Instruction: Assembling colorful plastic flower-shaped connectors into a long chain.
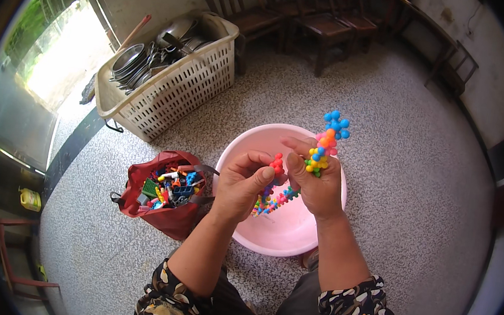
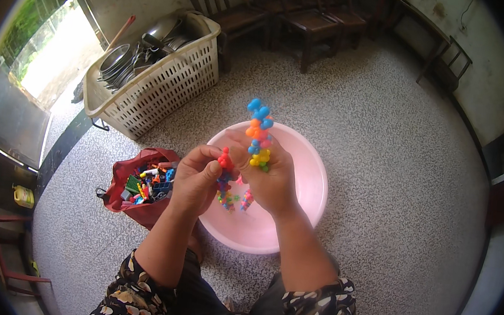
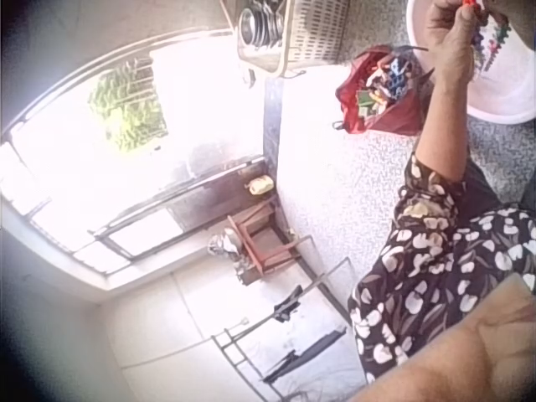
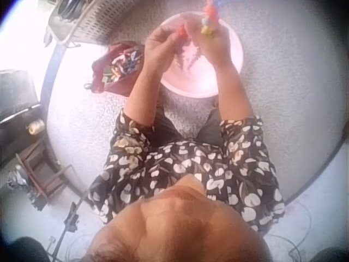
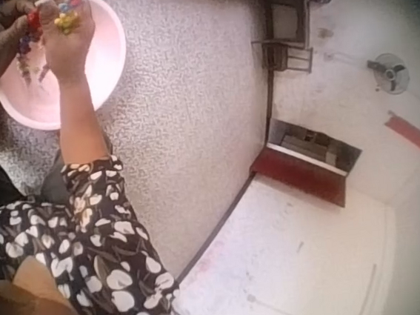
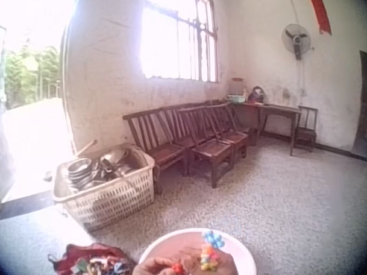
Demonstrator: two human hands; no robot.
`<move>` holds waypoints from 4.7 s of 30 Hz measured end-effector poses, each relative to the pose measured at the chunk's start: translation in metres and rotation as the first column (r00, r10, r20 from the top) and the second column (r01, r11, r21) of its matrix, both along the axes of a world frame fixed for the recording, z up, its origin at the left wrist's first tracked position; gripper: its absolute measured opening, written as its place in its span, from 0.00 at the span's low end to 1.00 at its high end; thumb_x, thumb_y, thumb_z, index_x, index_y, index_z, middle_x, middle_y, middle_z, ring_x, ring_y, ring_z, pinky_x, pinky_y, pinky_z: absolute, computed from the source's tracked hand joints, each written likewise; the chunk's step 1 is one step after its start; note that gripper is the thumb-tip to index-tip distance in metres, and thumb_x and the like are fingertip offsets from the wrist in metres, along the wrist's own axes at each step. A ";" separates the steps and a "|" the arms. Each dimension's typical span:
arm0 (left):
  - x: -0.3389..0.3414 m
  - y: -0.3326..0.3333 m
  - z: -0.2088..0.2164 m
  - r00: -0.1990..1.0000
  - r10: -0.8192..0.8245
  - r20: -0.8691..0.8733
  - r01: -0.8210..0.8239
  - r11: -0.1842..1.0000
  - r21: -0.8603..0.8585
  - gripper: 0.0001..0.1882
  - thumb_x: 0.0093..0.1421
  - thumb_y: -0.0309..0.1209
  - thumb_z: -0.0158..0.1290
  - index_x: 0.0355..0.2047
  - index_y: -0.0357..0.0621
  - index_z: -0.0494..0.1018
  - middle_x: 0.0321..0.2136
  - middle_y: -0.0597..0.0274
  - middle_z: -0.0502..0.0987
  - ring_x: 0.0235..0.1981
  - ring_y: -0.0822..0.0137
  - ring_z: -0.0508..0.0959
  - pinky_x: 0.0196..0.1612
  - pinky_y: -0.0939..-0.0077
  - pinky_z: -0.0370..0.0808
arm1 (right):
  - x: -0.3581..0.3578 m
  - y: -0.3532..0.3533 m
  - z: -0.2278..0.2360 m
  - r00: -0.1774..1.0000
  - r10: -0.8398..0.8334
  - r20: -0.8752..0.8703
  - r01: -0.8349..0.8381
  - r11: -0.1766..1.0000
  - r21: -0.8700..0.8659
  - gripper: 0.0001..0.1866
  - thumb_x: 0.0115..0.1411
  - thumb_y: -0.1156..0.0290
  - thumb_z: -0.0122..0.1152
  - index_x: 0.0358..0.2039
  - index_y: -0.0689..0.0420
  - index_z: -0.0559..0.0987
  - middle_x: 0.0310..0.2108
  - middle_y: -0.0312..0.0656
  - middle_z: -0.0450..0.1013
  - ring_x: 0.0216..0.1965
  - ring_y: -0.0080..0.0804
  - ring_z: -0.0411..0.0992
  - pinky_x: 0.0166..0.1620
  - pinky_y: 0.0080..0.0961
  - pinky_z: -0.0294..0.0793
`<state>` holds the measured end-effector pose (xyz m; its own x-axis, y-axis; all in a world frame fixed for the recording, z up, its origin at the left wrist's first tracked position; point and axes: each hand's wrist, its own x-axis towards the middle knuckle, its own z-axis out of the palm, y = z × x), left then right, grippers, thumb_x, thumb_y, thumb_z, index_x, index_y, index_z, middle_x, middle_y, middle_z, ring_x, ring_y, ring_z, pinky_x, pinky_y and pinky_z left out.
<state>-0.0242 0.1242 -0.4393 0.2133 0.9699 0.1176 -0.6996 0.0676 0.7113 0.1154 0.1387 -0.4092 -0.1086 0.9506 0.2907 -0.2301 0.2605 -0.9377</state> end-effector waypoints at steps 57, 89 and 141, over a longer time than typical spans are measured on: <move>-0.046 0.009 0.005 0.972 0.200 -0.125 -0.189 0.977 0.097 0.10 0.57 0.29 0.48 0.37 0.36 0.70 0.33 0.53 0.73 0.28 0.66 0.75 0.30 0.72 0.73 | 0.059 0.015 0.001 0.930 -0.313 0.190 0.343 0.926 -0.155 0.12 0.51 0.66 0.61 0.31 0.62 0.77 0.15 0.31 0.66 0.16 0.13 0.60 0.19 0.11 0.58; -0.004 0.006 -0.003 0.962 -0.055 -0.268 0.060 0.998 0.011 0.13 0.56 0.34 0.51 0.34 0.35 0.71 0.25 0.60 0.74 0.24 0.72 0.73 0.25 0.82 0.68 | 0.032 0.004 -0.002 0.963 0.244 0.113 -0.237 0.969 -0.069 0.10 0.49 0.73 0.63 0.31 0.63 0.77 0.25 0.36 0.74 0.27 0.17 0.70 0.32 0.15 0.70; -0.001 0.003 -0.004 0.982 -0.055 -0.181 0.056 0.998 0.000 0.14 0.53 0.23 0.52 0.41 0.34 0.70 0.35 0.57 0.75 0.34 0.71 0.74 0.38 0.78 0.73 | 0.016 0.000 -0.004 0.961 0.190 -0.199 -0.240 0.932 -0.270 0.07 0.55 0.70 0.56 0.31 0.61 0.74 0.19 0.36 0.70 0.13 0.16 0.64 0.13 0.09 0.59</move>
